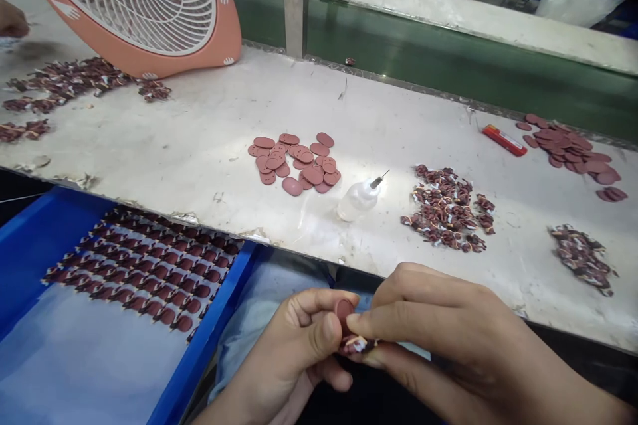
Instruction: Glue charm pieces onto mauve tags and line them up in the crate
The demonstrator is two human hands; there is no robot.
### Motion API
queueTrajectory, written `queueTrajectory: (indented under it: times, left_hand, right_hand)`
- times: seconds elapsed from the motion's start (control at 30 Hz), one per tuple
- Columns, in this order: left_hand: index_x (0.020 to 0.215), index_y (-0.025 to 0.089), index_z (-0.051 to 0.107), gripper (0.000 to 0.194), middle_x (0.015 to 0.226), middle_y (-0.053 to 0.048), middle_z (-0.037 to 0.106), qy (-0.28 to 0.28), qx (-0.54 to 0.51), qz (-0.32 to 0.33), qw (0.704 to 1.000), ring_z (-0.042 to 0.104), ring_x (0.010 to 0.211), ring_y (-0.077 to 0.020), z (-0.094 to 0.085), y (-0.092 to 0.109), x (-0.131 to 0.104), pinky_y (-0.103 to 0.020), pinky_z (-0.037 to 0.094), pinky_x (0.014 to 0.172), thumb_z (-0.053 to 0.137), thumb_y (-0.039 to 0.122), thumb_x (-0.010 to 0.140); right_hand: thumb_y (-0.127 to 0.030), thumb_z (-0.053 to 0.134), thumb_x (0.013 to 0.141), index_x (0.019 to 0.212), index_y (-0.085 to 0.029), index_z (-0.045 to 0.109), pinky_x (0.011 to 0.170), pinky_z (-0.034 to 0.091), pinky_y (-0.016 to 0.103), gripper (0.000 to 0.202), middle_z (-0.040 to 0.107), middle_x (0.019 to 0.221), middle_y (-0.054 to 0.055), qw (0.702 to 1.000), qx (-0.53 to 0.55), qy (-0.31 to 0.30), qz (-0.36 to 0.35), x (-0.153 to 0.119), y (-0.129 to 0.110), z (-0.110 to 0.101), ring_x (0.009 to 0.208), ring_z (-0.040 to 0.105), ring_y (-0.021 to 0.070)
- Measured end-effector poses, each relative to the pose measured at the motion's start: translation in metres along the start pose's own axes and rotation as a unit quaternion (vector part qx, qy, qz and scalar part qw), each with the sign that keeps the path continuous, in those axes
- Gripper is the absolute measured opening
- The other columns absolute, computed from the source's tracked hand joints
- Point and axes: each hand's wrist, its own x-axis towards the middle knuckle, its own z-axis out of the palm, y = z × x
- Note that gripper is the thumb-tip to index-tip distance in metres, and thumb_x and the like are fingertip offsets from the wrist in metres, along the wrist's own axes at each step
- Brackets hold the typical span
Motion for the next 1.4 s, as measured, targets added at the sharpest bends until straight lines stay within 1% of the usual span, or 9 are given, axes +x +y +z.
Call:
queueTrajectory:
  times: [0.2, 0.37, 0.63, 0.9, 0.97, 1.03, 1.17, 1.3, 1.4]
  left_hand:
    - [0.087, 0.014, 0.076, 0.021, 0.072, -0.001, 0.07, -0.075, -0.042, -0.029, 0.996, 0.068, 0.064, -0.009, -0.01, 0.0, 0.004, -0.01, 0.053, 0.044, 0.079, 0.031, 0.075]
    - [0.091, 0.015, 0.076, 0.013, 0.078, -0.002, 0.073, -0.085, -0.074, -0.026, 0.993, 0.07, 0.067, -0.0088, -0.018, -0.001, 0.008, -0.012, 0.056, 0.047, 0.067, 0.024, 0.087]
    - [0.1, 0.017, 0.075, 0.022, 0.084, -0.002, 0.075, -0.125, -0.049, -0.003, 0.991, 0.072, 0.077, -0.0122, -0.02, 0.002, 0.006, -0.011, 0.056, 0.048, 0.065, 0.032, 0.087]
    - [0.105, 0.016, 0.073, 0.037, 0.088, -0.005, 0.075, -0.128, -0.04, -0.002, 0.991, 0.07, 0.071, -0.0111, -0.022, 0.008, 0.007, -0.013, 0.057, 0.046, 0.071, 0.043, 0.081]
    - [0.112, 0.017, 0.071, 0.049, 0.089, -0.007, 0.074, -0.114, -0.033, 0.006, 0.993, 0.07, 0.071, -0.0127, -0.023, 0.01, 0.007, -0.014, 0.057, 0.045, 0.07, 0.051, 0.078]
    - [0.113, 0.018, 0.069, 0.053, 0.088, -0.006, 0.071, -0.061, -0.013, 0.054, 0.997, 0.068, 0.07, -0.0128, -0.024, 0.01, 0.005, -0.014, 0.055, 0.042, 0.073, 0.054, 0.074]
    - [0.086, 0.019, 0.07, 0.041, 0.072, 0.003, 0.061, 0.06, 0.05, 0.193, 0.978, 0.047, 0.05, -0.004, -0.025, 0.011, -0.001, -0.011, 0.043, 0.037, 0.087, 0.046, 0.06]
    - [0.073, 0.017, 0.064, 0.044, 0.06, 0.006, 0.051, 0.077, 0.081, 0.239, 0.965, 0.037, 0.045, -0.0024, -0.027, 0.014, -0.003, -0.01, 0.033, 0.034, 0.089, 0.047, 0.053]
    - [0.072, 0.017, 0.059, 0.049, 0.059, 0.006, 0.052, 0.098, 0.087, 0.248, 0.96, 0.035, 0.041, -0.0009, -0.033, 0.016, 0.001, -0.012, 0.03, 0.033, 0.086, 0.054, 0.055]
  right_hand:
    - [-0.014, 0.074, 0.082, 0.121, -0.021, 0.06, 0.075, 0.052, 0.012, 0.042, 0.062, 0.097, 0.001, 1.0, 0.01, 0.021, 0.014, -0.003, -0.001, 0.0, 0.081, 0.064, 0.0077]
    - [-0.014, 0.064, 0.09, 0.119, -0.025, 0.062, 0.07, 0.05, 0.01, 0.031, 0.061, 0.091, -0.002, 0.997, 0.007, 0.07, 0.031, -0.003, 0.004, 0.006, 0.076, 0.06, 0.0048]
    - [-0.012, 0.065, 0.088, 0.114, -0.024, 0.064, 0.058, 0.047, 0.015, 0.029, 0.064, 0.081, -0.002, 0.996, 0.026, 0.08, 0.041, -0.001, 0.008, 0.019, 0.066, 0.059, 0.0068]
    - [-0.014, 0.063, 0.088, 0.1, -0.024, 0.067, 0.053, 0.047, 0.018, 0.016, 0.064, 0.073, -0.003, 0.994, 0.028, 0.097, 0.034, 0.009, 0.008, 0.026, 0.06, 0.058, 0.0083]
    - [-0.013, 0.062, 0.088, 0.101, -0.022, 0.067, 0.05, 0.047, 0.016, 0.016, 0.062, 0.073, -0.002, 0.992, 0.003, 0.127, 0.01, 0.011, 0.009, 0.031, 0.056, 0.056, 0.0072]
    - [-0.011, 0.061, 0.087, 0.102, -0.019, 0.066, 0.048, 0.047, 0.015, 0.018, 0.06, 0.073, -0.002, 0.983, -0.055, 0.171, -0.02, 0.012, 0.012, 0.039, 0.055, 0.055, 0.0067]
    - [-0.006, 0.065, 0.086, 0.11, -0.014, 0.063, 0.056, 0.053, 0.019, 0.026, 0.064, 0.077, 0.004, 0.944, -0.209, 0.242, -0.082, 0.014, 0.022, 0.058, 0.065, 0.063, 0.0116]
    - [-0.01, 0.063, 0.09, 0.128, -0.012, 0.056, 0.054, 0.055, 0.023, 0.038, 0.068, 0.075, 0.006, 0.929, -0.267, 0.207, -0.149, 0.021, 0.034, 0.073, 0.063, 0.065, 0.0153]
    - [-0.013, 0.057, 0.093, 0.132, -0.017, 0.056, 0.053, 0.056, 0.024, 0.039, 0.071, 0.078, 0.005, 0.929, -0.282, 0.178, -0.163, 0.025, 0.042, 0.084, 0.062, 0.068, 0.0163]
